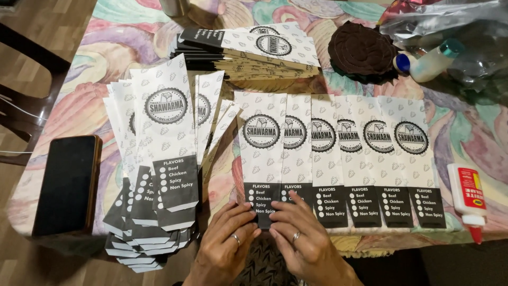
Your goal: Applying glue to paper templates and folding them to assemble food packaging bags.
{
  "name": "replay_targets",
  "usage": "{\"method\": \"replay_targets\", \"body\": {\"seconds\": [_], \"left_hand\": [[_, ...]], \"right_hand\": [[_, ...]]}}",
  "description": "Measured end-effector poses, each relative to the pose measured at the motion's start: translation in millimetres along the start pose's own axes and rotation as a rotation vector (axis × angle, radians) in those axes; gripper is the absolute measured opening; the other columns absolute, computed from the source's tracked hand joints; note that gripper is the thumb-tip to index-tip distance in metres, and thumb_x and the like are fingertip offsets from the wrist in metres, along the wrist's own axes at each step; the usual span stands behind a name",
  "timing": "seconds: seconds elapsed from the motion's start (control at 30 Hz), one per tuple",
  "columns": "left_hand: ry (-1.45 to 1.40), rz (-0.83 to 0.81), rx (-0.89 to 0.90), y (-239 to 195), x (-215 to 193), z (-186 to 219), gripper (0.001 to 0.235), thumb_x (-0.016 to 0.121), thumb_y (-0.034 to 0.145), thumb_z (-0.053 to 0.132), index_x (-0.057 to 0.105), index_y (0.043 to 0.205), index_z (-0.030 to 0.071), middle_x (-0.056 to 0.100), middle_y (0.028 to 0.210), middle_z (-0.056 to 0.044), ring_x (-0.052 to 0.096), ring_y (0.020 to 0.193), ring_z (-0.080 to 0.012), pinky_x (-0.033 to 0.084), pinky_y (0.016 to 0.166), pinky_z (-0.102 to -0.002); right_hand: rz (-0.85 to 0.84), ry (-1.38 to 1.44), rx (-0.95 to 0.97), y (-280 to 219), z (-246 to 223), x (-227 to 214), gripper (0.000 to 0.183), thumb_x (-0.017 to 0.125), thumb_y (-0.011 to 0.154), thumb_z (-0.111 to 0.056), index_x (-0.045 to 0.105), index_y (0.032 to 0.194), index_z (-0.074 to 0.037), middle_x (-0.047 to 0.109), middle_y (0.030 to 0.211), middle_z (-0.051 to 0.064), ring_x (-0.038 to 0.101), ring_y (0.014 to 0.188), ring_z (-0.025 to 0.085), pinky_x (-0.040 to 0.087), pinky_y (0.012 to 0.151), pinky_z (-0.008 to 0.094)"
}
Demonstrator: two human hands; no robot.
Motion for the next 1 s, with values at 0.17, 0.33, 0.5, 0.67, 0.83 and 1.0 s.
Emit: {"method": "replay_targets", "body": {"seconds": [0.17, 0.33, 0.5, 0.67, 0.83, 1.0], "left_hand": [[0.014, 0.116, -0.236, -4.7, -1.8, -15.6, 0.010, 0.079, 0.085, 0.010, 0.073, 0.089, 0.002, 0.075, 0.099, -0.011, 0.074, 0.104, -0.0259, 0.052, 0.105, -0.047], [-0.101, 0.083, -0.349, -3.2, -4.0, -27.2, 0.007, 0.069, 0.088, 0.002, 0.073, 0.093, 0.004, 0.075, 0.100, -0.010, 0.074, 0.103, -0.0258, 0.055, 0.099, -0.044], [-0.134, 0.048, -0.257, 4.1, -5.9, -17.1, 0.031, 0.047, 0.085, -0.012, 0.068, 0.103, 0.002, 0.069, 0.110, -0.017, 0.068, 0.110, -0.0325, 0.054, 0.100, -0.043], [0.732, 0.054, -0.187, 48.1, -40.2, -18.2, 0.036, 0.045, 0.106, 0.039, 0.059, 0.122, 0.010, 0.061, 0.139, -0.021, 0.064, 0.117, -0.0385, 0.052, 0.095, -0.056], [0.857, -0.443, -0.651, 41.1, -38.5, -111.0, 0.032, 0.057, 0.086, 0.032, 0.061, 0.117, 0.028, 0.013, 0.166, -0.030, 0.007, 0.149, -0.0586, 0.006, 0.112, -0.082], [0.720, -0.456, -0.785, 31.4, -53.5, -129.4, 0.045, 0.064, 0.089, 0.011, 0.055, 0.130, 0.027, 0.016, 0.164, -0.029, 0.009, 0.147, -0.0591, 0.010, 0.110, -0.085]], "right_hand": [[0.069, 0.000, 0.203, -2.2, 18.2, -1.8, 0.008, 0.080, 0.079, 0.003, 0.073, 0.083, 0.003, 0.074, 0.092, 0.015, 0.073, 0.102, 0.028, 0.045, 0.114, 0.062], [0.051, 0.094, 0.332, -7.5, 33.7, -3.7, 0.011, 0.080, 0.076, 0.004, 0.076, 0.085, -0.001, 0.079, 0.094, 0.015, 0.077, 0.100, 0.025, 0.046, 0.116, 0.055], [0.050, 0.139, 0.281, -0.6, 28.4, -4.0, 0.013, 0.081, 0.074, 0.007, 0.077, 0.085, 0.000, 0.078, 0.092, 0.014, 0.077, 0.099, 0.025, 0.046, 0.117, 0.055], [0.068, 0.083, 0.270, -3.7, 26.9, -2.3, 0.010, 0.079, 0.076, 0.005, 0.076, 0.085, 0.001, 0.076, 0.091, 0.011, 0.077, 0.099, 0.025, 0.044, 0.119, 0.056], [0.055, 0.073, 0.261, -13.5, 33.8, 2.1, 0.014, 0.081, 0.075, 0.002, 0.078, 0.089, -0.001, 0.078, 0.096, 0.011, 0.077, 0.104, 0.025, 0.044, 0.119, 0.055], [0.060, 0.087, 0.270, -13.0, 34.8, 0.5, 0.014, 0.081, 0.076, 0.002, 0.078, 0.089, 0.000, 0.079, 0.096, 0.012, 0.077, 0.103, 0.026, 0.046, 0.118, 0.056]]}}
Point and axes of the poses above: each hand's wrist, its own y-axis towards the middle knuckle, its own x-axis out of the palm, z = x × y, the point moved 10 cm from there along y, towards the middle knuckle
